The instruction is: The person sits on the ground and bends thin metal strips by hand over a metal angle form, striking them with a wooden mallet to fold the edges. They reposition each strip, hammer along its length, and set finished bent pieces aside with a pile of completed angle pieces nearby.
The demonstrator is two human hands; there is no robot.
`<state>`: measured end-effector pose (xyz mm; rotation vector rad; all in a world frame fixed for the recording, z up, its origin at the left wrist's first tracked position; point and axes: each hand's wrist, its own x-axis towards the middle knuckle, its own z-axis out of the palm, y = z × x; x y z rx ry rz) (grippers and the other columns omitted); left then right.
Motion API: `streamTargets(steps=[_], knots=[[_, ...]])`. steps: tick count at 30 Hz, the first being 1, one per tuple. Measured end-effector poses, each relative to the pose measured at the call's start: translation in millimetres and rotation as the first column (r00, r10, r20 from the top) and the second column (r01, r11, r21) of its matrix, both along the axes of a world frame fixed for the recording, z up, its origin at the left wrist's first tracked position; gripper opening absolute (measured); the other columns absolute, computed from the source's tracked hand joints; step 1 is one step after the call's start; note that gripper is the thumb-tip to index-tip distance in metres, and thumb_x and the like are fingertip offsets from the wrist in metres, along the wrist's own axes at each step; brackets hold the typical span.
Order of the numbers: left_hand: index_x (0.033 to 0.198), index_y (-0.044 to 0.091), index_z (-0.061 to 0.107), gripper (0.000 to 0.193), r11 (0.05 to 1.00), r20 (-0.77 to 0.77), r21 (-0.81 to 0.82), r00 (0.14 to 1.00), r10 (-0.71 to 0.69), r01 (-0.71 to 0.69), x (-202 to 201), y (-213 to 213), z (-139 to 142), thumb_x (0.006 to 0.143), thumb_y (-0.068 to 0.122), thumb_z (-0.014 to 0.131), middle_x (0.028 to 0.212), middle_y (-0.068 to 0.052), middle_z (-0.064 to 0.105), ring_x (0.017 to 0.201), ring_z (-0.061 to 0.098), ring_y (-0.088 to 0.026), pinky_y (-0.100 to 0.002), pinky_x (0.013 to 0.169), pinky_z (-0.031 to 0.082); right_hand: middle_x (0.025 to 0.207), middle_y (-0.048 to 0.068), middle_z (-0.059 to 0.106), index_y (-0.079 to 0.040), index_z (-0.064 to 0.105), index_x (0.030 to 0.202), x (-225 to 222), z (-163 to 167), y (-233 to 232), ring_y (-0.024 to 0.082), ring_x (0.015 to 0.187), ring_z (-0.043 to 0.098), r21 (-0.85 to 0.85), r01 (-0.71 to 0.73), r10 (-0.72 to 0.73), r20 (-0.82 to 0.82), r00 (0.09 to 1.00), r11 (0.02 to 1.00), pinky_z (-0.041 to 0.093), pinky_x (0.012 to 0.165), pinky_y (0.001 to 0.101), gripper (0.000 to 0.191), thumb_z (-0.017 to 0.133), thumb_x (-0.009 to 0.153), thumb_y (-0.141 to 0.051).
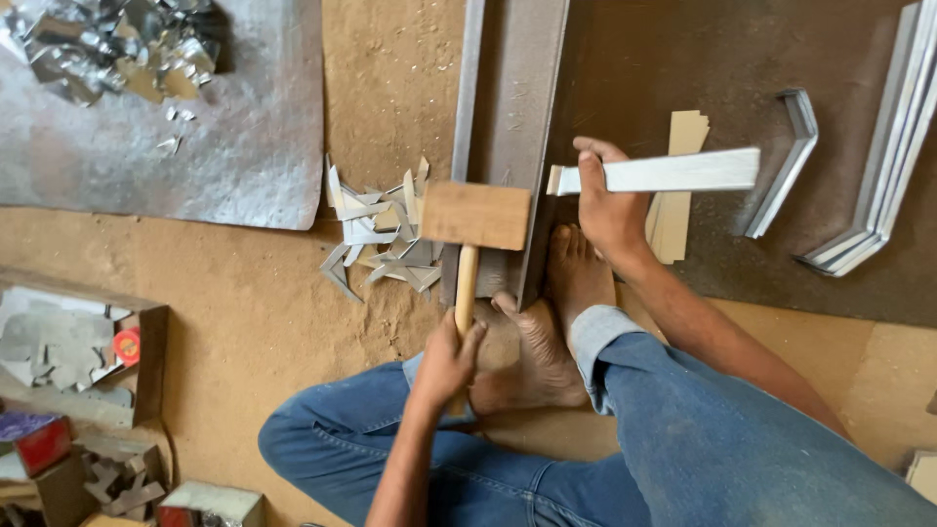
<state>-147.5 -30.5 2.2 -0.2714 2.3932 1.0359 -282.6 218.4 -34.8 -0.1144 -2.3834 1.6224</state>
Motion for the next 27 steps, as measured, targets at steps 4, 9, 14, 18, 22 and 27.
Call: streamTargets(steps=[4, 9, 14, 18, 22, 27], knots=[[0.139, 0.001, 0.05, 0.062, 0.983, -0.514, -0.174, 0.857, -0.038, -0.061, 12, 31, 13, 0.087, 0.022, 0.078, 0.111, -0.027, 0.066, 0.101, 0.064, -0.042, -0.048, 0.082, 0.055, 0.094, 0.008, 0.071, 0.001, 0.069, 0.12, 28, 21, 9, 0.013, 0.079, 0.065, -0.621, 0.088, 0.218, 0.399, 0.891, 0.779, 0.053, 0.069, 0.0295, 0.026, 0.055, 0.107, -0.017], [0.125, 0.008, 0.064, 0.041, 0.962, -0.848, 0.012, 0.512, -0.135, 0.273, -40, 60, 40, 0.087, 0.014, 0.079, 0.123, -0.017, 0.07, 0.124, 0.062, -0.037, -0.045, 0.109, 0.052, 0.096, 0.009, 0.073, 0.003, 0.071, 0.112, 48, 47, 7, 0.013, 0.086, 0.07, -0.793, -0.032, 0.577, 0.414, 0.704, 0.608, 0.058, 0.076, 0.0274, 0.029, 0.057, 0.103, -0.021], [0.11, 0.008, 0.072, 0.013, 0.917, -0.637, 0.381, 0.752, 0.166, 0.12, -49, 57, 51, 0.098, 0.011, 0.07, 0.1, -0.008, 0.074, 0.094, 0.072, -0.022, -0.03, 0.087, 0.057, 0.084, 0.008, 0.076, -0.005, 0.077, 0.1, 49, 91, 39, 0.016, 0.078, 0.071, -0.478, -0.544, 0.724, 0.445, 0.527, 0.69, 0.06, 0.068, 0.0304, 0.045, 0.054, 0.099, -0.044], [0.11, 0.003, 0.073, 0.016, 0.785, -0.191, 0.585, 0.906, 0.378, -0.205, -44, 34, 32, 0.103, 0.012, 0.062, 0.09, -0.004, 0.073, 0.079, 0.064, -0.011, -0.025, 0.071, 0.051, 0.092, 0.012, 0.071, -0.007, 0.069, 0.098, 49, 122, 57, 0.029, 0.091, 0.069, 0.651, -0.339, 0.451, -0.006, 0.892, 0.679, 0.055, 0.081, 0.0415, 0.055, 0.056, 0.095, -0.061], [0.114, -0.003, 0.072, 0.021, 0.606, 0.009, 0.76, 0.936, 0.352, -0.235, -51, 20, 11, 0.106, 0.014, 0.062, 0.094, -0.005, 0.071, 0.082, 0.06, -0.011, -0.026, 0.074, 0.05, 0.095, 0.005, 0.074, -0.017, 0.072, 0.108, 35, 115, 51, 0.029, 0.093, 0.072, 0.64, -0.511, 0.549, 0.162, 0.82, 0.574, 0.054, 0.08, 0.0472, 0.036, 0.055, 0.098, -0.047], [0.132, -0.007, 0.052, 0.037, 0.863, -0.426, 0.446, 0.792, 0.438, -0.237, -26, 23, -3, 0.104, 0.016, 0.061, 0.111, -0.012, 0.063, 0.096, 0.063, -0.014, -0.028, 0.081, 0.054, 0.083, 0.01, 0.074, -0.019, 0.075, 0.11, 13, 84, 48, 0.031, 0.077, 0.071, 0.343, -0.583, 0.315, 0.589, 0.744, 0.736, 0.054, 0.071, 0.0456, 0.027, 0.06, 0.098, -0.038]])
